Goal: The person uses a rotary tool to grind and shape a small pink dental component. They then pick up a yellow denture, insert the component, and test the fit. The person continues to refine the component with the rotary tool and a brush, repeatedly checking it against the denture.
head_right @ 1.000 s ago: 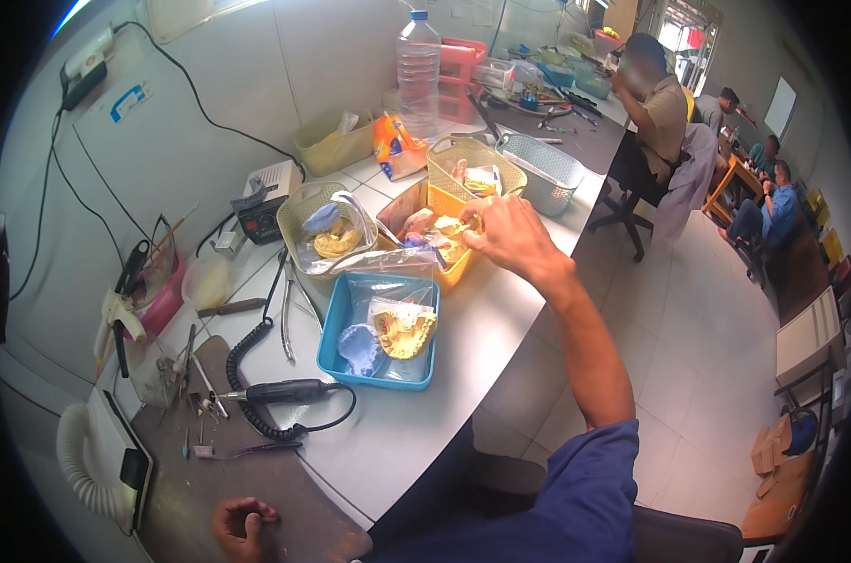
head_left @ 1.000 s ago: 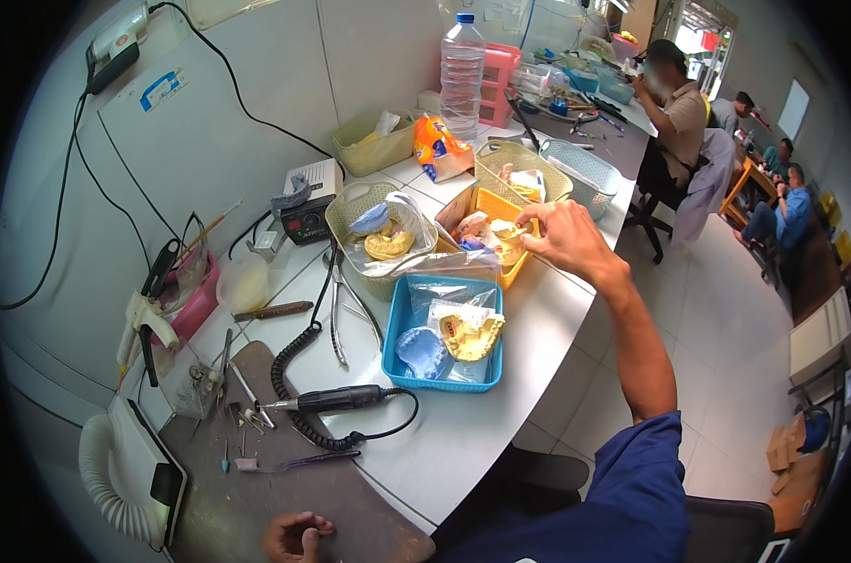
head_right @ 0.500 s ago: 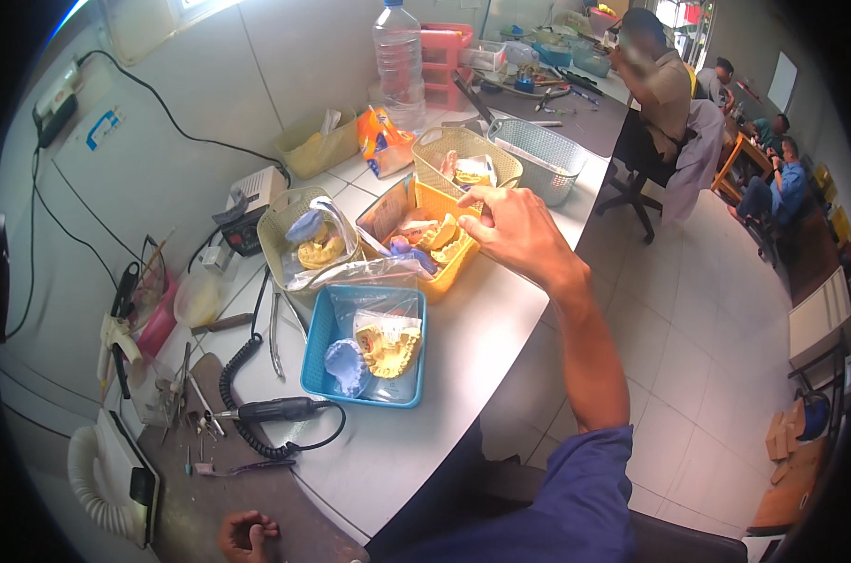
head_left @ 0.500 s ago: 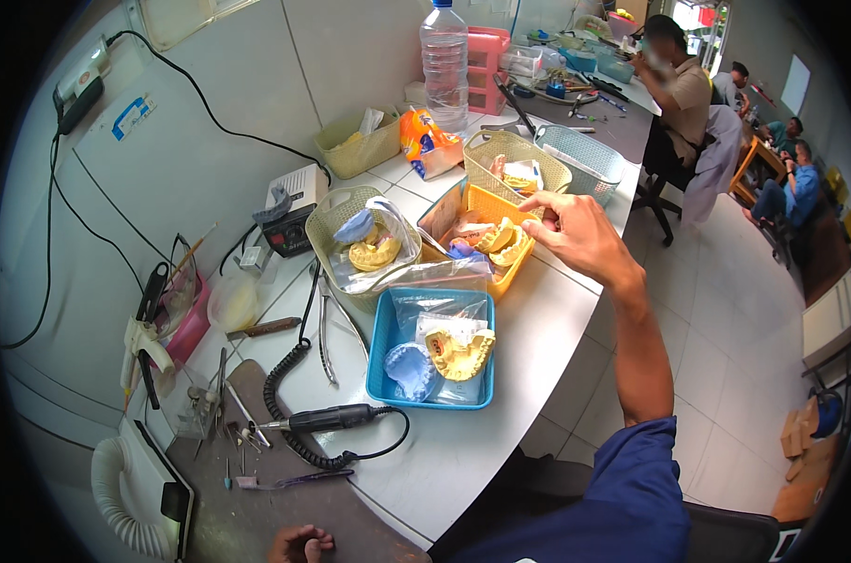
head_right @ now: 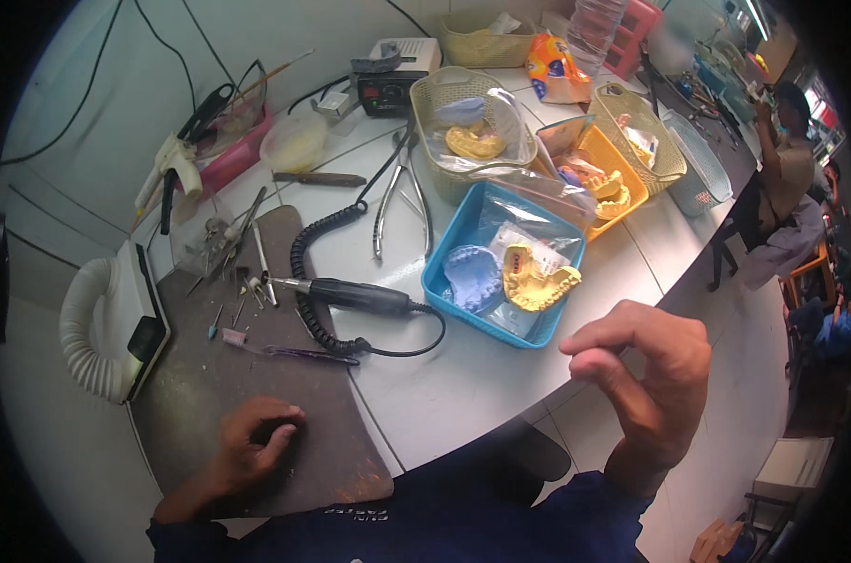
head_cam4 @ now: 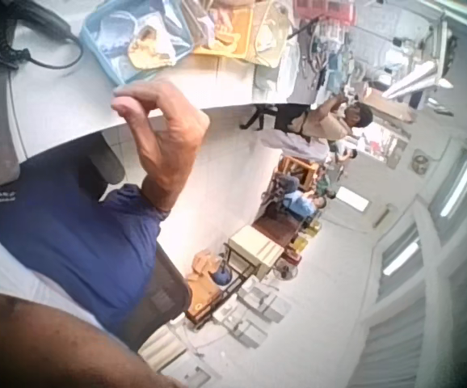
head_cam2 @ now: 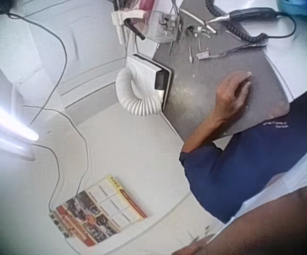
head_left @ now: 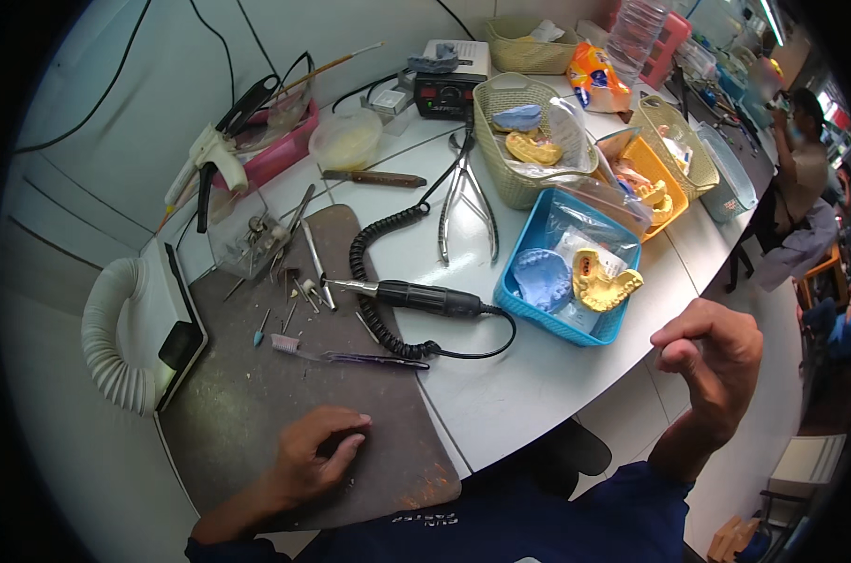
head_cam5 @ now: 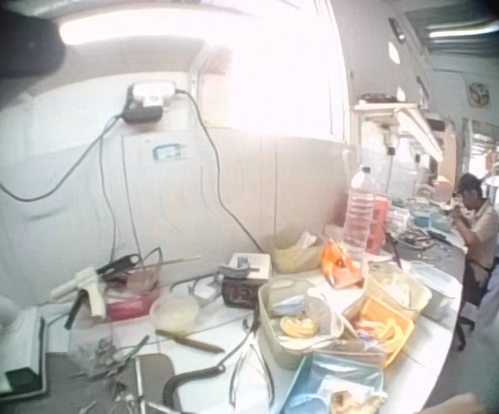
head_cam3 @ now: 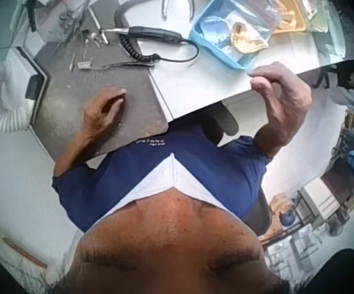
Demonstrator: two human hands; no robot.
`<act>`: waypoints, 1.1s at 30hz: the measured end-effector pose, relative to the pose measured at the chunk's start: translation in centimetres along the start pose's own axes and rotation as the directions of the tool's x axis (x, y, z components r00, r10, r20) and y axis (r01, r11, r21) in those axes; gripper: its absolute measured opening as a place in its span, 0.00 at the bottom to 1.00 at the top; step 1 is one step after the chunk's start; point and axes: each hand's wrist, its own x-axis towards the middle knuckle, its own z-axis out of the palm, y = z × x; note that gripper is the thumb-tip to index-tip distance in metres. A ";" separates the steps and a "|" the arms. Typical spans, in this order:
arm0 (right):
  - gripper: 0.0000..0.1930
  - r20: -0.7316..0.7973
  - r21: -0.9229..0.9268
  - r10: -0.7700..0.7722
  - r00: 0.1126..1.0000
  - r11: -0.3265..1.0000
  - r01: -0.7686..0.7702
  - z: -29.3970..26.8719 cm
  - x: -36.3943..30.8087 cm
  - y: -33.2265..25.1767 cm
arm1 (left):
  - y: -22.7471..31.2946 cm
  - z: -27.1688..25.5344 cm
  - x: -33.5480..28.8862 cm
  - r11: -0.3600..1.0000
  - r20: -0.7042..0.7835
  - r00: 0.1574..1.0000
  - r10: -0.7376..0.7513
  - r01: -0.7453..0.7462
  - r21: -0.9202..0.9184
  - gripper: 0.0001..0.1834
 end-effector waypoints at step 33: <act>0.05 0.620 -0.280 -0.370 0.692 0.720 0.635 30.5 18.7 -8.3 | -5.7 -1.3 -0.9 0.814 0.152 0.833 0.533 -0.553 0.179 0.15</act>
